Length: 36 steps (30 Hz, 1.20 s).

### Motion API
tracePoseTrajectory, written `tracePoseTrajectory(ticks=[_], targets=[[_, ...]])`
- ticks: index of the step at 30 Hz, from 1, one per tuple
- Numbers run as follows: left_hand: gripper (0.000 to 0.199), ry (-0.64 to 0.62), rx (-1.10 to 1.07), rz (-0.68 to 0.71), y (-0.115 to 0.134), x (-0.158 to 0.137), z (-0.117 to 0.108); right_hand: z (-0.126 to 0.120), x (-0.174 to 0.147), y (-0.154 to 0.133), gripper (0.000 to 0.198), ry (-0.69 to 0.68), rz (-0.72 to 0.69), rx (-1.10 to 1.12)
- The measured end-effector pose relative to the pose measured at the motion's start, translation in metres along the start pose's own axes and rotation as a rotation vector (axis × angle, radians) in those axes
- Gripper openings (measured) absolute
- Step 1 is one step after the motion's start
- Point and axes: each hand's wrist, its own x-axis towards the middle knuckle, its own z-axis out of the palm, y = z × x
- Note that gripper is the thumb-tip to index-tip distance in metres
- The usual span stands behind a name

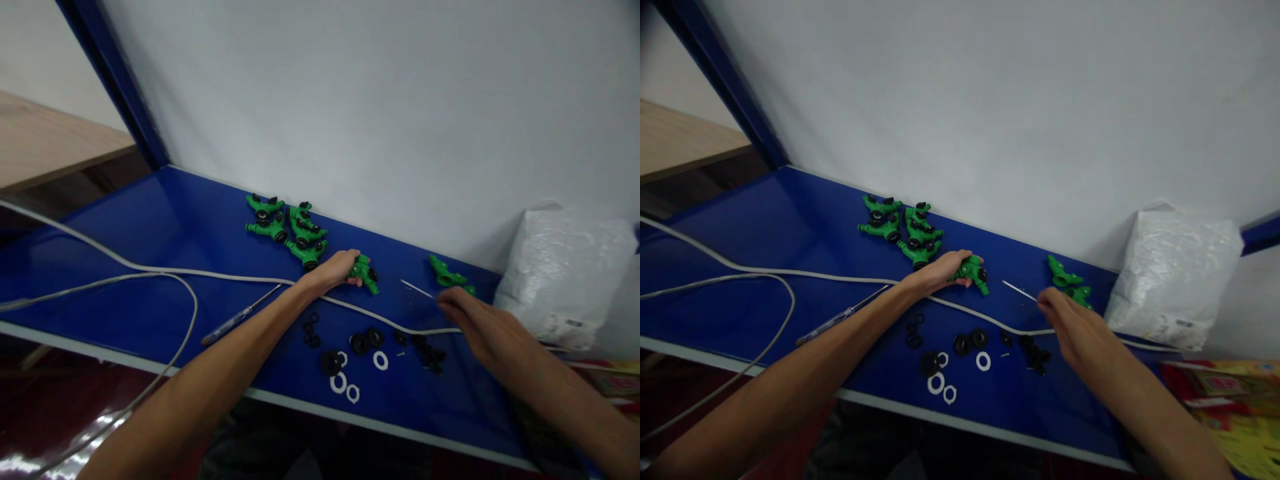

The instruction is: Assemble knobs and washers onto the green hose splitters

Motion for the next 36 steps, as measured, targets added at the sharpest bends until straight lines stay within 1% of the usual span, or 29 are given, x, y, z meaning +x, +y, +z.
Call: tracePoseTrajectory(ticks=[1, 2, 4, 5, 6, 8, 10, 14, 19, 24, 28, 32, 36], targets=[[0.039, -0.001, -0.009, -0.005, 0.000, 0.000, 0.000, 0.006, -0.021, -0.006, 0.018, 0.016, 0.051, 0.056], [0.039, -0.001, -0.017, -0.010, 0.000, 0.000, 0.000, 0.013, -0.042, -0.014, 0.018, 0.062, 0.092, 0.089], [0.038, 0.003, -0.025, -0.013, 0.000, 0.000, 0.000, 0.026, -0.080, -0.035, 0.020, 0.073, 0.132, 0.128], [0.037, 0.004, -0.025, -0.014, -0.001, 0.001, 0.001, 0.032, -0.094, -0.045, 0.024, 0.083, 0.141, 0.123], [0.037, 0.005, -0.023, -0.015, -0.001, 0.001, 0.001, 0.038, -0.105, -0.056, 0.026, 0.110, 0.152, 0.105], [0.038, 0.007, -0.010, -0.023, -0.001, 0.002, 0.001, 0.046, -0.116, -0.073, 0.027, 0.151, 0.199, 0.085], [0.039, 0.006, 0.003, -0.024, 0.000, 0.001, 0.001, 0.051, -0.116, -0.081, 0.026, 0.182, 0.268, 0.053], [0.039, 0.013, 0.021, -0.023, 0.004, -0.001, 0.001, 0.057, -0.113, -0.080, 0.026, 0.171, 0.363, 0.021], [0.039, 0.016, 0.008, -0.029, 0.005, -0.003, 0.001, 0.058, -0.118, -0.077, 0.027, 0.212, 0.358, 0.035], [0.038, 0.046, -0.005, -0.055, 0.008, -0.004, 0.002, 0.053, -0.113, -0.074, 0.024, 0.288, 0.446, -0.033], [0.038, 0.052, -0.013, -0.050, 0.008, -0.004, 0.003, 0.058, -0.107, -0.072, 0.027, 0.262, 0.507, -0.005], [0.038, 0.039, -0.015, -0.041, 0.007, -0.003, 0.003, 0.064, -0.104, -0.067, 0.031, 0.256, 0.514, 0.003], [0.039, 0.025, -0.002, -0.042, 0.006, -0.002, 0.002, 0.063, -0.100, -0.061, 0.035, 0.240, 0.508, 0.033]])
